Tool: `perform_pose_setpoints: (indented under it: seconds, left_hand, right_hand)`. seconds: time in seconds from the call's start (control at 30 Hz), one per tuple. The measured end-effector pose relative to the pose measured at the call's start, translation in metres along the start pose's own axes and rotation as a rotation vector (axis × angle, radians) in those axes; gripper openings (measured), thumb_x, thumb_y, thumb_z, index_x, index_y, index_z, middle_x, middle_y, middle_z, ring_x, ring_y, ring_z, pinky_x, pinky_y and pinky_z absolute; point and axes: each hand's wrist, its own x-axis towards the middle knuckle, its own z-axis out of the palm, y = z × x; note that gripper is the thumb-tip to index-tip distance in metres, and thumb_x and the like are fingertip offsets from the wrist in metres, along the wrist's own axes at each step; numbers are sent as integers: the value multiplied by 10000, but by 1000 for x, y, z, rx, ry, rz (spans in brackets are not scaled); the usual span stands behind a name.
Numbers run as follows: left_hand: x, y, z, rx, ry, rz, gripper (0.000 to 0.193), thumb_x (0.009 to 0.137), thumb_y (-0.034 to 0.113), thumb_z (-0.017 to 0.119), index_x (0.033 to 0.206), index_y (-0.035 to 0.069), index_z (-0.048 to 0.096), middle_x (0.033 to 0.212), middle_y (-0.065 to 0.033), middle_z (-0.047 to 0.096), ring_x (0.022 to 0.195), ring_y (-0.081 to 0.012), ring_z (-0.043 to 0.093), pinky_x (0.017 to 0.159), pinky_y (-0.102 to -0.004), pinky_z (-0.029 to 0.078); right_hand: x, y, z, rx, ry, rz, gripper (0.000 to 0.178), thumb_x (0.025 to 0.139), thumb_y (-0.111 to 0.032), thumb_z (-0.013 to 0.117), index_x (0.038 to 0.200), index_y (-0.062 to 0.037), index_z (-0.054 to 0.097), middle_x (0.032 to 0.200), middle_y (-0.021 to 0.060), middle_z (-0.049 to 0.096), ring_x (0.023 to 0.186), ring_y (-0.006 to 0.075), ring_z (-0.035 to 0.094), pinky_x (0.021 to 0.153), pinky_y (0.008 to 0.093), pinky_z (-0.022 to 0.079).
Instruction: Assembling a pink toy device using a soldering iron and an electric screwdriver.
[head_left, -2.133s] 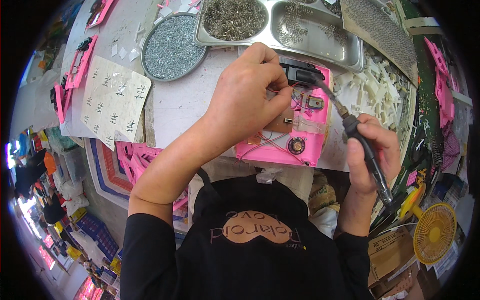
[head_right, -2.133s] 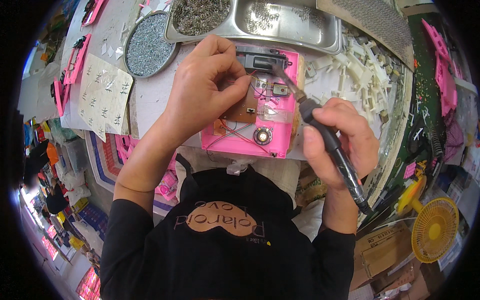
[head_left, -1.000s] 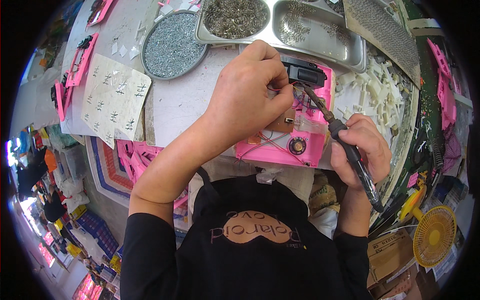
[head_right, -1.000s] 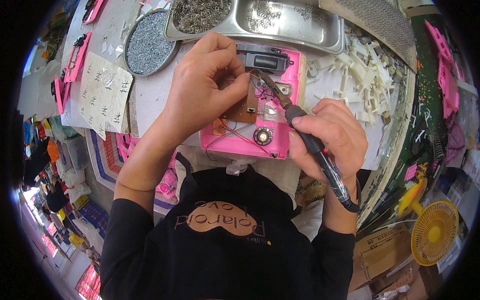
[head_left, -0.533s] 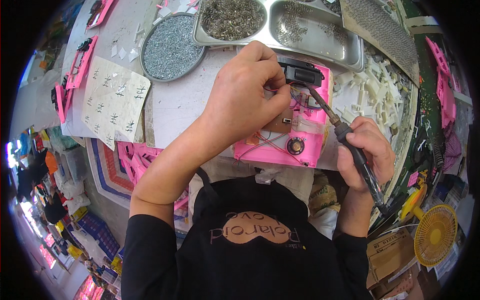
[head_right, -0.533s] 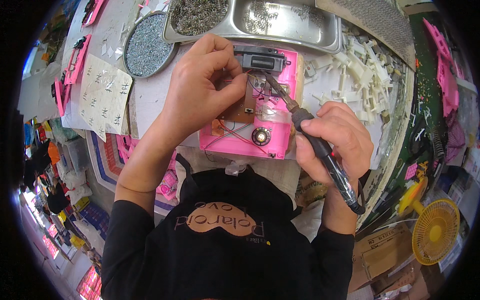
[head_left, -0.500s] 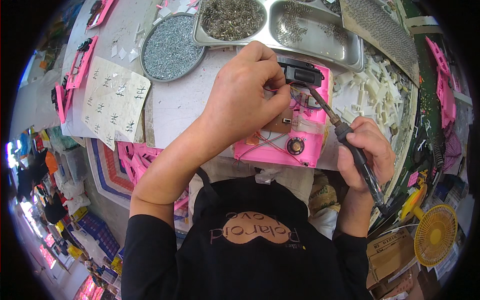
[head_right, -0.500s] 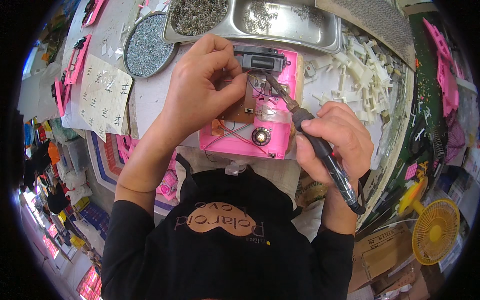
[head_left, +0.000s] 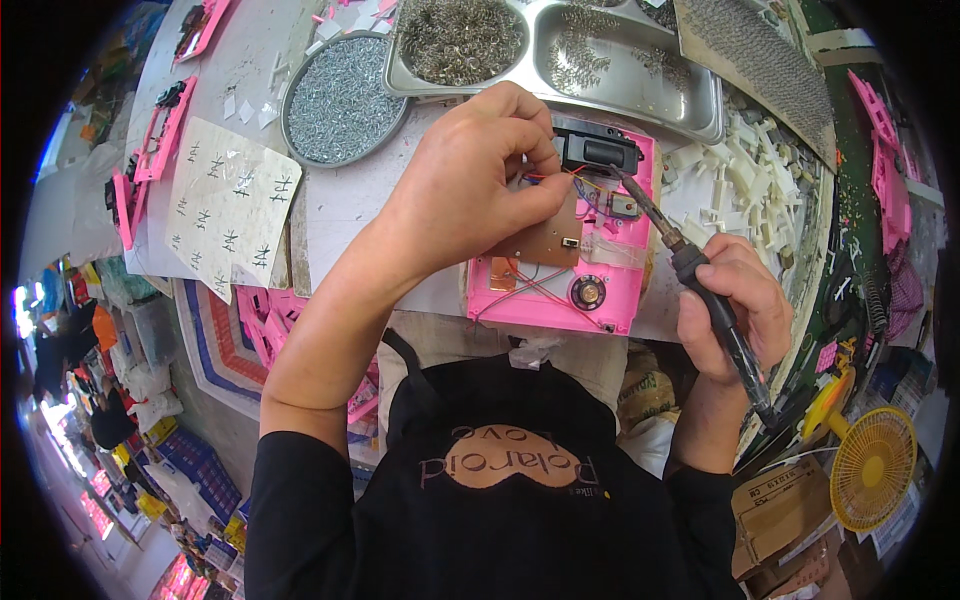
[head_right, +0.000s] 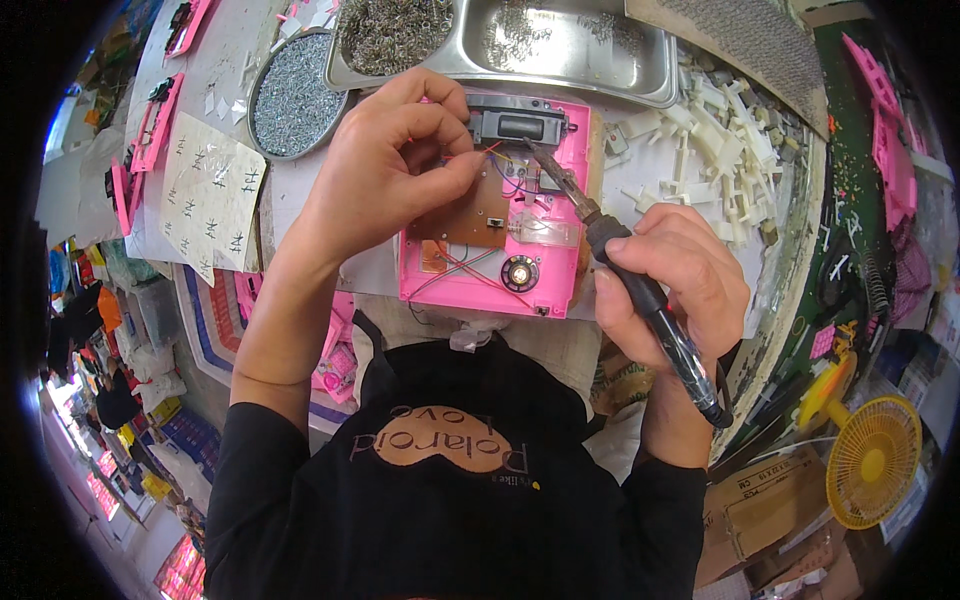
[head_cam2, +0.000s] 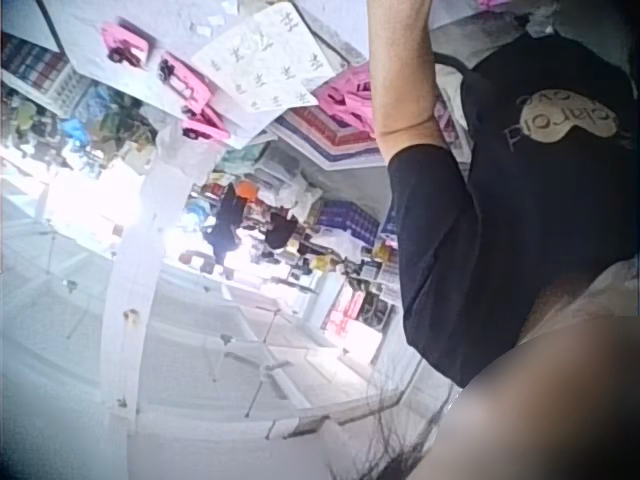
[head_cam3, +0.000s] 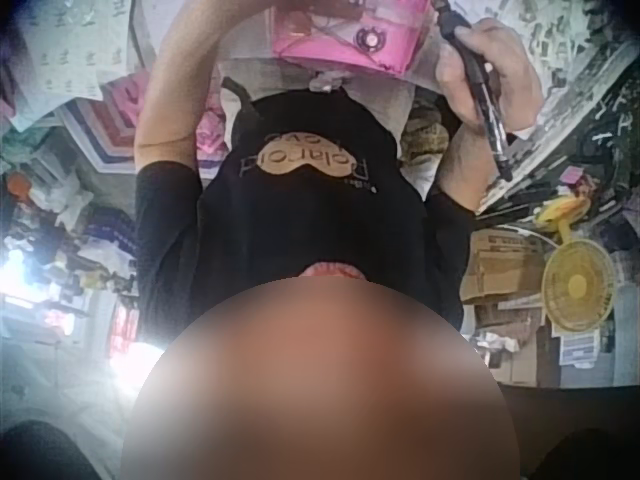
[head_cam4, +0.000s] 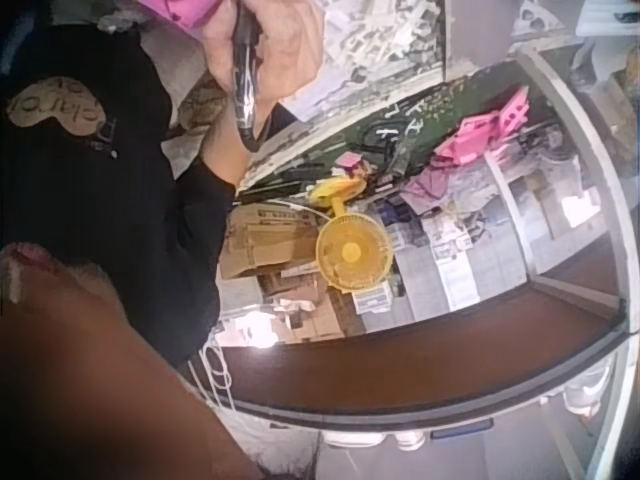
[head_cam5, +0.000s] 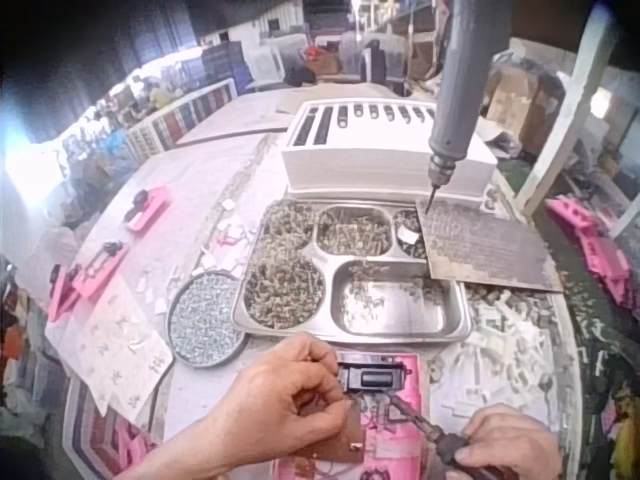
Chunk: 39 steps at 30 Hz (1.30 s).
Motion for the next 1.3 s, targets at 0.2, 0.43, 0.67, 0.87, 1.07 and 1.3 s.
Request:
perform_pose_setpoints:
  seconds: [0.2, 0.43, 0.67, 0.87, 1.07, 1.3]
  left_hand:
    - [1, 1, 0, 2, -10, -8, 118, 813, 45, 762, 813, -17, 661, 956, -15, 572, 648, -58, 497, 568, -230, 406]
    - [1, -1, 11, 119, 83, 80, 122, 787, 24, 769, 804, -29, 660, 947, -53, 588, 683, -115, 562, 592, -256, 457]
    - [2, 2, 15, 138, 97, 17, 148, 733, 112, 767, 728, 9, 661, 938, -131, 631, 824, -335, 647, 729, -424, 526]
    - [2, 3, 17, 147, 110, 13, 142, 734, 105, 758, 730, 3, 659, 935, -134, 631, 812, -341, 646, 724, -429, 529]
    - [1, 5, 18, 176, 124, 24, 120, 755, 20, 767, 765, -25, 657, 917, -70, 606, 676, -146, 591, 590, -282, 477]
    - [0, 6, 21, 182, 140, 9, 121, 748, 17, 762, 757, -30, 651, 917, -78, 606, 692, -165, 611, 617, -291, 506]
  right_hand:
    - [2, -1, 1, -13, -12, -11, 277, 766, 12, 767, 1016, 9, 648, 705, 107, 631, 586, 253, 577, 605, 359, 492]
    - [6, 4, 2, -29, -53, -24, 278, 733, 15, 763, 992, 16, 661, 721, 102, 645, 573, 252, 576, 561, 339, 476]
    - [15, 7, 1, -61, -117, 1, 291, 688, 29, 767, 964, 16, 678, 717, 102, 636, 586, 251, 585, 553, 326, 467]
    - [17, 5, -1, -87, -174, 25, 246, 753, 0, 738, 979, 43, 653, 722, 116, 621, 612, 245, 569, 617, 354, 481]
    - [18, 5, 0, -94, -172, 43, 236, 751, -1, 739, 966, 45, 656, 712, 112, 614, 599, 238, 562, 606, 348, 474]
    - [21, 6, 2, -81, -135, 20, 297, 665, 52, 761, 950, 7, 691, 666, 80, 596, 567, 215, 571, 528, 299, 440]
